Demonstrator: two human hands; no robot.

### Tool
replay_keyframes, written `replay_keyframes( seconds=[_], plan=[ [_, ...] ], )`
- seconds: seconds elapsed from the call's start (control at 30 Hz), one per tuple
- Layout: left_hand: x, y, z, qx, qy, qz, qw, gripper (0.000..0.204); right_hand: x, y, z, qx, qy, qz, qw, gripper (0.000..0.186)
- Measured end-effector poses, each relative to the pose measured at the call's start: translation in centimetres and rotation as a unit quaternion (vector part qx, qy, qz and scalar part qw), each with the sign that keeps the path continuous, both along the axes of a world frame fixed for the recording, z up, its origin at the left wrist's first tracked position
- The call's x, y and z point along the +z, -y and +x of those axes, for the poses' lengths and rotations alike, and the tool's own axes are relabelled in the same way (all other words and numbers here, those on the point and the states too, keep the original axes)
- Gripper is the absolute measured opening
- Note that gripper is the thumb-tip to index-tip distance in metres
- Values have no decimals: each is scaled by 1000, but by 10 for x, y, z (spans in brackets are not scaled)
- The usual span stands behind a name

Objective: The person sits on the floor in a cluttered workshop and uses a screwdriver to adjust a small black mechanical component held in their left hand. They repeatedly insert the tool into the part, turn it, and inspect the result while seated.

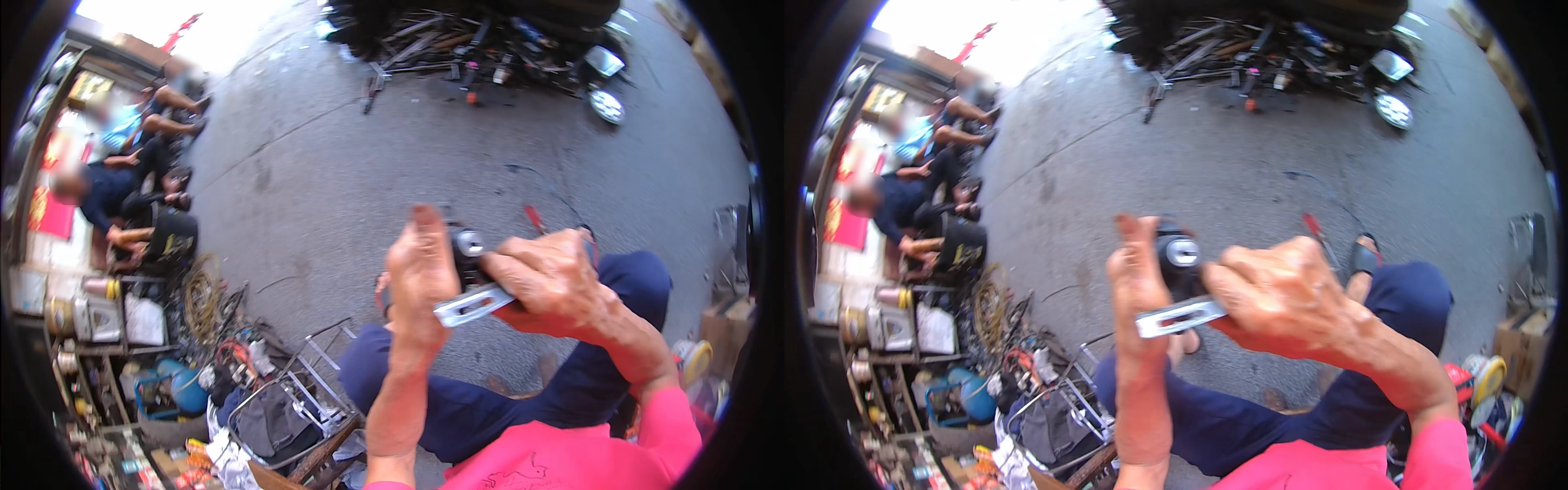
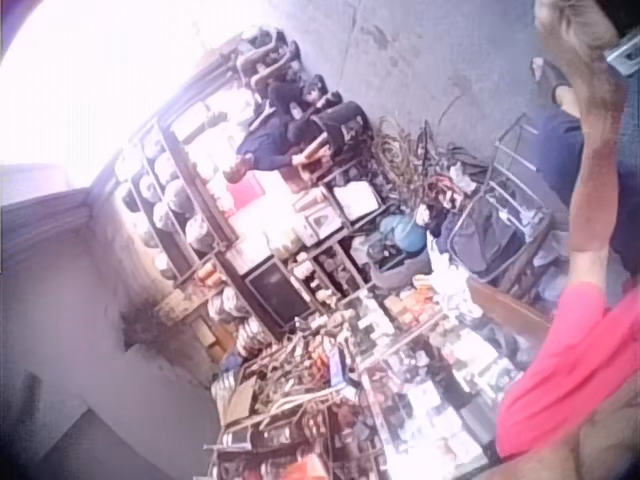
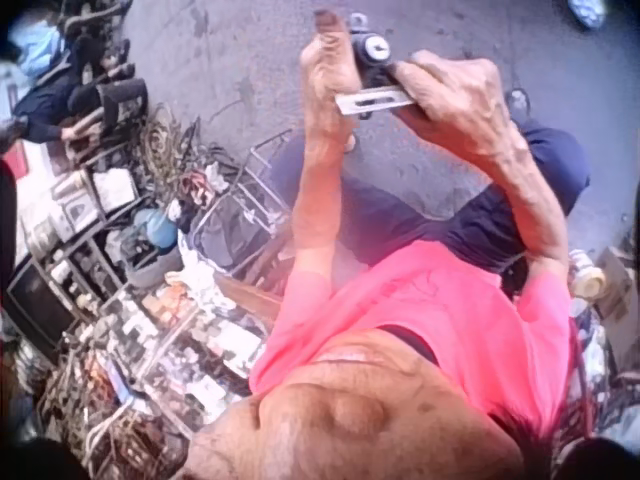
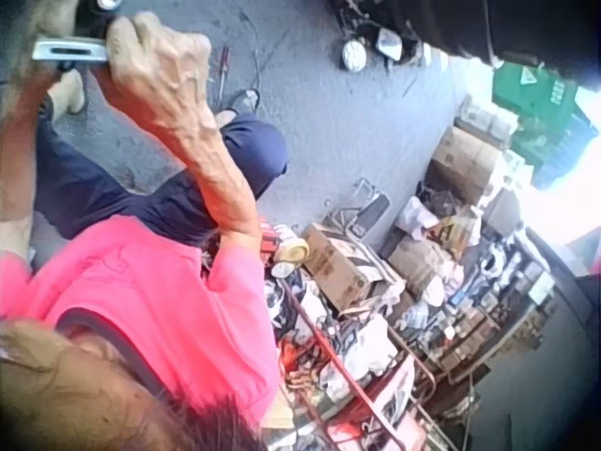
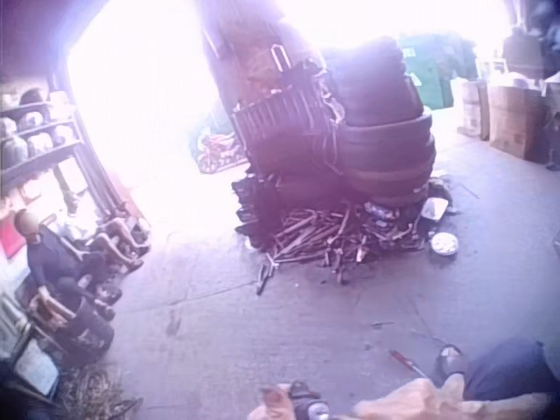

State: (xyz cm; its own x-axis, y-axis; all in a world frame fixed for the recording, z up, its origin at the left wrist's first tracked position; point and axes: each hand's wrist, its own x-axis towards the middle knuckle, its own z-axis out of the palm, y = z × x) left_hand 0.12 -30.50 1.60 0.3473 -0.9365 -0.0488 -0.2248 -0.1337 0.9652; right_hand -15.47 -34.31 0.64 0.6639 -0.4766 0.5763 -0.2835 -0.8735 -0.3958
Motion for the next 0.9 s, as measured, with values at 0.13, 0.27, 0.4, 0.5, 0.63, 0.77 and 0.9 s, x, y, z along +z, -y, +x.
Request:
replay_keyframes(
  seconds=[0.13, 0.27, 0.4, 0.5, 0.63, 0.77, 0.9],
  plan=[
    [1, 3, -5, -21, -16, 18, 1000, 66, 4, 0, -3, -11, -12, -11, 1000, 31],
    [0, 1, -3, -36, 8, 40, 999, 70, 7, -5, -1, -21, -41, 13, 999, 28],
    [-7, 0, -1, -63, -22, 58, 996, 73, 12, -5, -2, -10, -77, 37, 996, 28],
    [-11, 1, -1, -64, -15, 54, 996, 74, 11, -5, -4, -5, -86, 52, 995, 28],
    [-15, 4, -5, -62, -20, 51, 997, 75, 11, -4, -6, -14, -92, 48, 995, 28],
    [-15, 6, -7, -46, -10, 49, 998, 76, 10, -5, -5, -23, -76, 44, 996, 28],
    [-14, 5, -8, -42, 2, 47, 998, 77, 9, -5, -4, -29, -83, 45, 995, 27]
  ],
)
